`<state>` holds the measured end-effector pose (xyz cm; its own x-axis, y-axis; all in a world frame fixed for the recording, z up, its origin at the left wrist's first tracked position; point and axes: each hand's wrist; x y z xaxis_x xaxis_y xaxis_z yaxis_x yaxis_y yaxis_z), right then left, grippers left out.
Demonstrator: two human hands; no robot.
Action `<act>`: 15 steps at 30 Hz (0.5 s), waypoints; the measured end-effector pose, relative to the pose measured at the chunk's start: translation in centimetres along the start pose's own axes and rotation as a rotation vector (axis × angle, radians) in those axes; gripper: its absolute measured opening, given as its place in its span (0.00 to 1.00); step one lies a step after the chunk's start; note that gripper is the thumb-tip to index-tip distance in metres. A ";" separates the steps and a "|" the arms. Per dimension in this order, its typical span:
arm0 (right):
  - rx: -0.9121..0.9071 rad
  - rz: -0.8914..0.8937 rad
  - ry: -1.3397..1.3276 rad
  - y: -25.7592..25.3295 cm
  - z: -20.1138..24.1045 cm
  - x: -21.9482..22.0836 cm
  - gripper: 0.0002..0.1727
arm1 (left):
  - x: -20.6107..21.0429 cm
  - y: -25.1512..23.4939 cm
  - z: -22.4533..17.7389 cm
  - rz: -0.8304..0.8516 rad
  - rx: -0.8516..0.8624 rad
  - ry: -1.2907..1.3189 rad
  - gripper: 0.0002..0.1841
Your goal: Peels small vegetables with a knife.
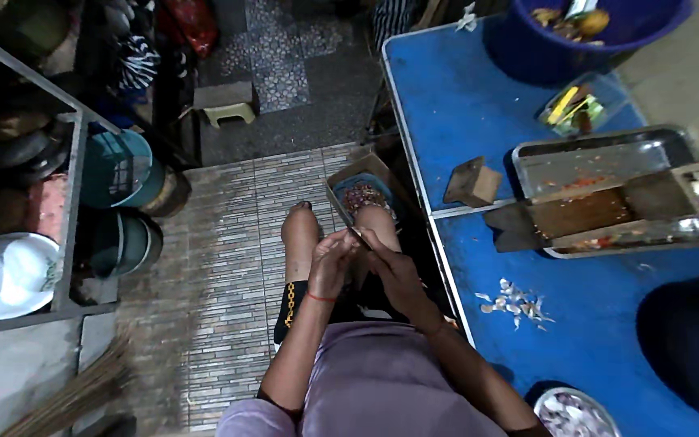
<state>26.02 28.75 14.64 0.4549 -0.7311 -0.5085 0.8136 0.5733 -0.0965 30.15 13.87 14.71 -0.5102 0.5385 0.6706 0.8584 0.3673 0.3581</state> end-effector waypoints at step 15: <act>-0.158 -0.189 0.249 0.3 -0.3 0.7 0.20 | -0.2 -0.1 0.8 -0.030 0.038 -0.097 0.11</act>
<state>26.49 28.49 14.00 0.1838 -0.7285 -0.6600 0.7998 0.5011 -0.3304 30.08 14.38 14.02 -0.5398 0.5972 0.5932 0.8410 0.4121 0.3505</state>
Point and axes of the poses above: each hand's wrist, its own y-axis away from the middle knuckle, its own x-axis out of the palm, z = x × y, and after that the axes turned 4 degrees about y, right-handed
